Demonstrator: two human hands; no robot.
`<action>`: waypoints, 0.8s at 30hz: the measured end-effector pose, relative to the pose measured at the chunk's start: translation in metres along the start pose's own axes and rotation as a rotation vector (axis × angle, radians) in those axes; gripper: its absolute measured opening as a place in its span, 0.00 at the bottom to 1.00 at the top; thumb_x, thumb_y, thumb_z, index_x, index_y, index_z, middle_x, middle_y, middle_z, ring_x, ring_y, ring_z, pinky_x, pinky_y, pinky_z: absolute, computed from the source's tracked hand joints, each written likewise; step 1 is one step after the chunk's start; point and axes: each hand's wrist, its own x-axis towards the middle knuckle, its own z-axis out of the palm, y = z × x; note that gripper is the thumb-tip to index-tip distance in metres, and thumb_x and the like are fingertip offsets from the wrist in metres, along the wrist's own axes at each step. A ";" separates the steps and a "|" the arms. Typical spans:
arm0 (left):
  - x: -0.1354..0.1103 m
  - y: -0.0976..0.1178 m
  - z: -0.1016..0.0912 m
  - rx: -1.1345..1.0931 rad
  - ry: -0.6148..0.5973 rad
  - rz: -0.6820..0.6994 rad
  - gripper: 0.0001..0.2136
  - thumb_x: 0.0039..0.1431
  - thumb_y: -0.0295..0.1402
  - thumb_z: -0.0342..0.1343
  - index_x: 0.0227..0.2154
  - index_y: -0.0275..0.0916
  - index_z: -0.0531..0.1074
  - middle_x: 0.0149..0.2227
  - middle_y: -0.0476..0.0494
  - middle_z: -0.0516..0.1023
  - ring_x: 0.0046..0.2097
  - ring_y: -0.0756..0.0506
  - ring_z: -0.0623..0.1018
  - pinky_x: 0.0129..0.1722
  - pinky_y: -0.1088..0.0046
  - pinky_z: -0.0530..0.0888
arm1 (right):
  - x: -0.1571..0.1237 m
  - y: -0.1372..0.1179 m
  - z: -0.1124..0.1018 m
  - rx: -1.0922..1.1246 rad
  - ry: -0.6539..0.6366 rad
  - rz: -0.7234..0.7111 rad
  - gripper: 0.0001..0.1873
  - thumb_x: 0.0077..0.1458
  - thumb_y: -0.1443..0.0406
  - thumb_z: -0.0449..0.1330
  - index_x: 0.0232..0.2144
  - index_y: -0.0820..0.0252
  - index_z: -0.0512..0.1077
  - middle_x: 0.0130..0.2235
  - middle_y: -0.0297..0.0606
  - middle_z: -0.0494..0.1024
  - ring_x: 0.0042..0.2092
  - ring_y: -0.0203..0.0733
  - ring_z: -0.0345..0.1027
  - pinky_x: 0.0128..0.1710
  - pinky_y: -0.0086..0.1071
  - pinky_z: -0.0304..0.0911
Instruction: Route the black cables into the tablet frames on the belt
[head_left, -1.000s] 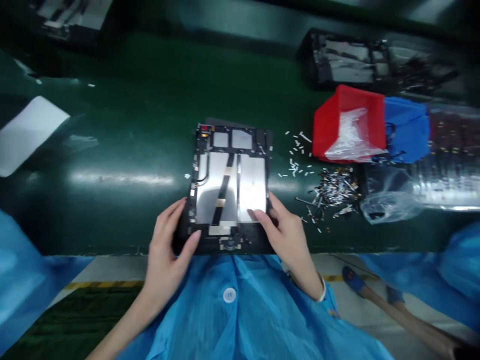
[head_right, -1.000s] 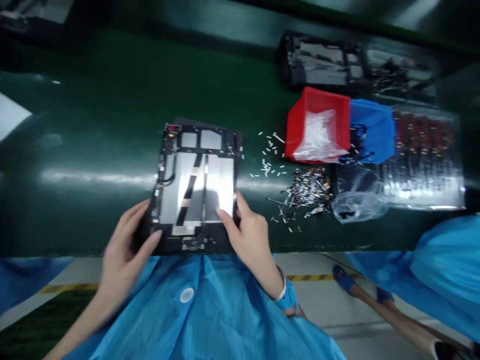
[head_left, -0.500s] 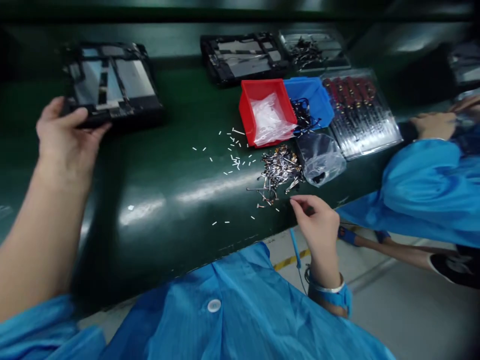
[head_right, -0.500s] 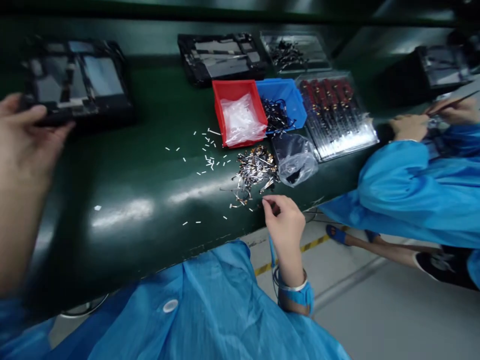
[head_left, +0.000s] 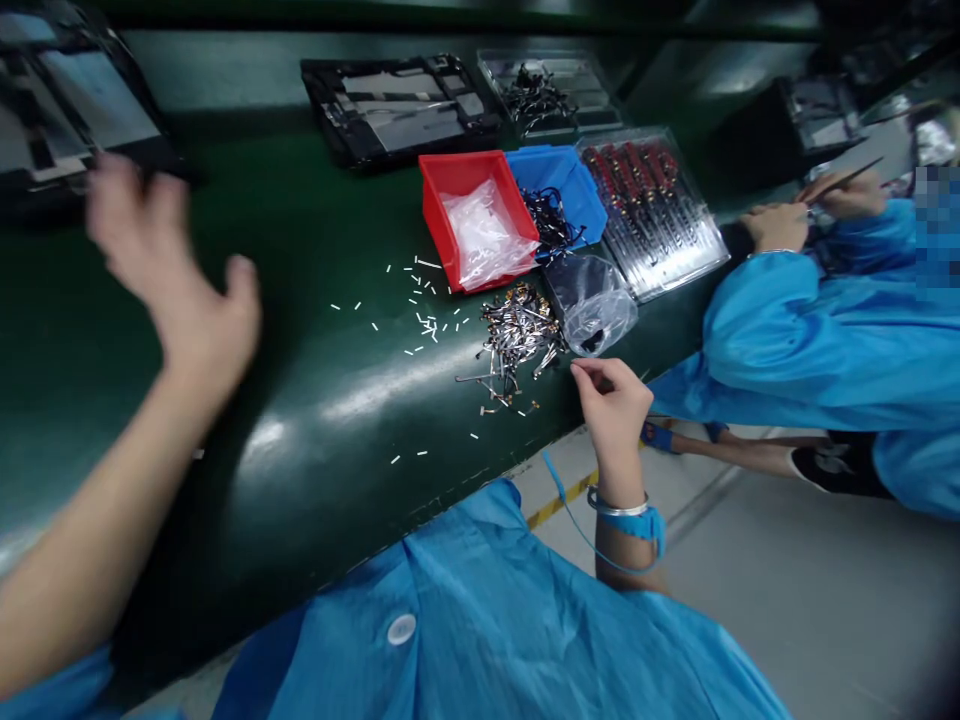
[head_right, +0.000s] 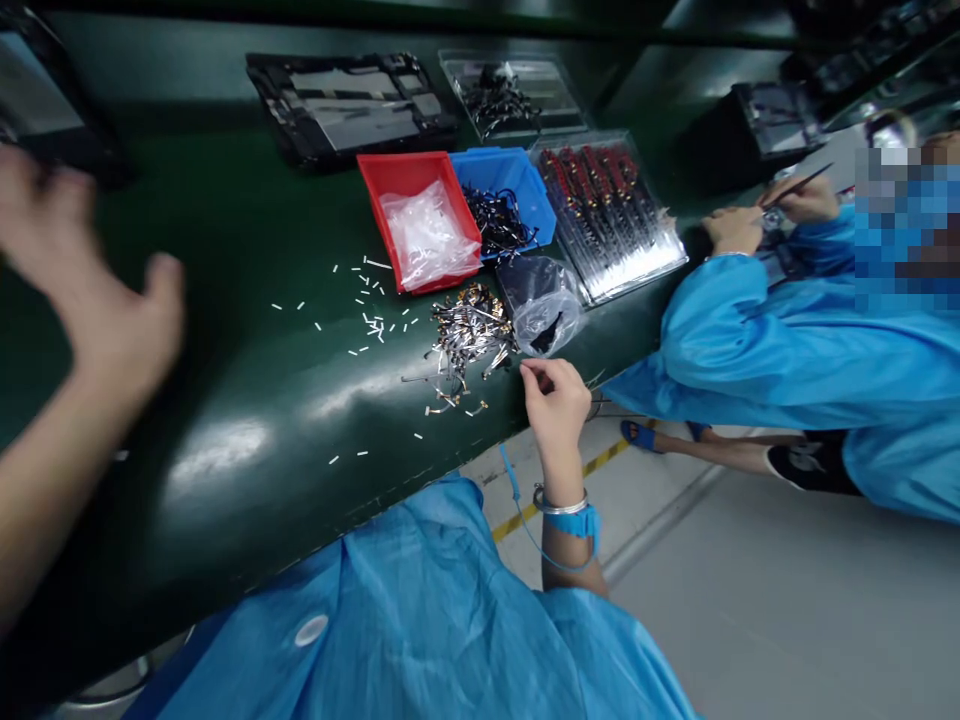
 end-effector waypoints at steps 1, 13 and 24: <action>-0.013 0.032 0.005 -0.029 0.024 0.122 0.26 0.62 0.33 0.52 0.61 0.36 0.51 0.68 0.44 0.49 0.68 0.37 0.49 0.66 0.46 0.49 | -0.001 0.000 0.002 0.012 -0.009 -0.007 0.08 0.51 0.63 0.58 0.26 0.57 0.76 0.25 0.34 0.73 0.27 0.39 0.62 0.30 0.34 0.60; -0.077 0.208 0.060 -0.134 -0.537 0.761 0.22 0.66 0.38 0.47 0.57 0.29 0.67 0.61 0.31 0.66 0.62 0.38 0.66 0.61 0.60 0.61 | -0.016 -0.005 0.014 0.060 -0.018 -0.024 0.09 0.54 0.63 0.57 0.25 0.58 0.74 0.25 0.32 0.68 0.28 0.37 0.60 0.30 0.33 0.58; -0.078 0.209 0.063 -0.133 -0.555 0.745 0.23 0.66 0.39 0.47 0.57 0.27 0.66 0.61 0.31 0.66 0.62 0.38 0.66 0.58 0.61 0.63 | -0.060 -0.028 0.014 0.056 -0.029 0.008 0.08 0.56 0.63 0.58 0.28 0.57 0.75 0.28 0.34 0.73 0.30 0.38 0.64 0.29 0.32 0.60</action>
